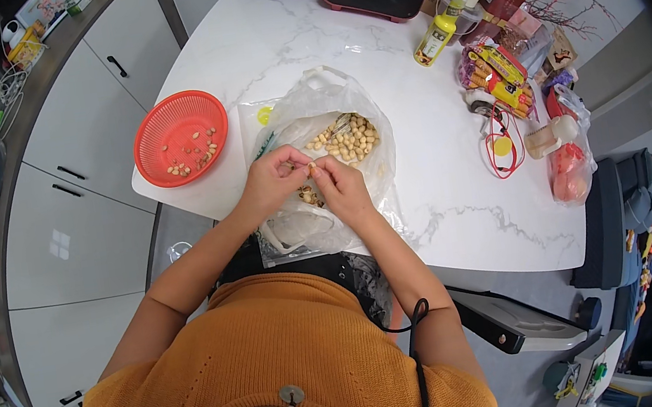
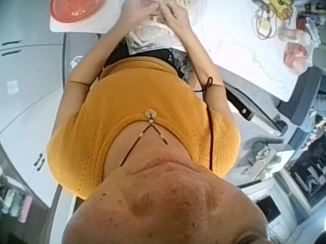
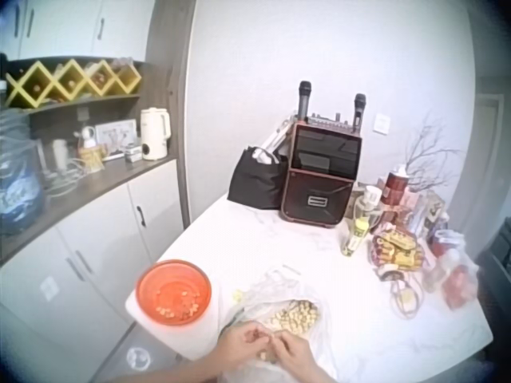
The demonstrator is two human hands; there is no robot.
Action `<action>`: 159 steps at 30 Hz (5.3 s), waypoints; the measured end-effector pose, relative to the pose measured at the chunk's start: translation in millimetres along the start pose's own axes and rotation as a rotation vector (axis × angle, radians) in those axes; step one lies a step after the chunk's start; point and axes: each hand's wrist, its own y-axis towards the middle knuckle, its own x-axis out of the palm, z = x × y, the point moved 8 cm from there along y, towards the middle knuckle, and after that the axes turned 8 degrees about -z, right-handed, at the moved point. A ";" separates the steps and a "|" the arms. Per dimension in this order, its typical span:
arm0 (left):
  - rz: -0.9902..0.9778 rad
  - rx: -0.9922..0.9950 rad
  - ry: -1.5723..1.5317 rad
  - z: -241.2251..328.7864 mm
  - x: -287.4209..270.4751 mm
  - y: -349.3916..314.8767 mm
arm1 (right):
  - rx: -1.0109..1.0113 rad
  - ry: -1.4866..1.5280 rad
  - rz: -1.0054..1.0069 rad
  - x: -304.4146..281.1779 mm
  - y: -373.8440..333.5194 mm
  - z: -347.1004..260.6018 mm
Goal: The person peels peanuts by hand from a plastic bag on a table and places the shelled peanuts into a red bowl.
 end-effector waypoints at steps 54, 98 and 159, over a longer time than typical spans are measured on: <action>0.266 0.143 0.249 10.2 11.2 -8.7 | -0.047 -0.332 0.042 3.3 -3.2 -9.0; 0.166 -0.108 -0.427 -4.8 -14.4 -8.8 | -0.171 -0.671 -0.051 -1.5 10.4 -52.2; -0.021 0.121 -0.258 -3.1 -7.4 -3.9 | 0.185 0.499 -0.028 2.5 9.3 17.7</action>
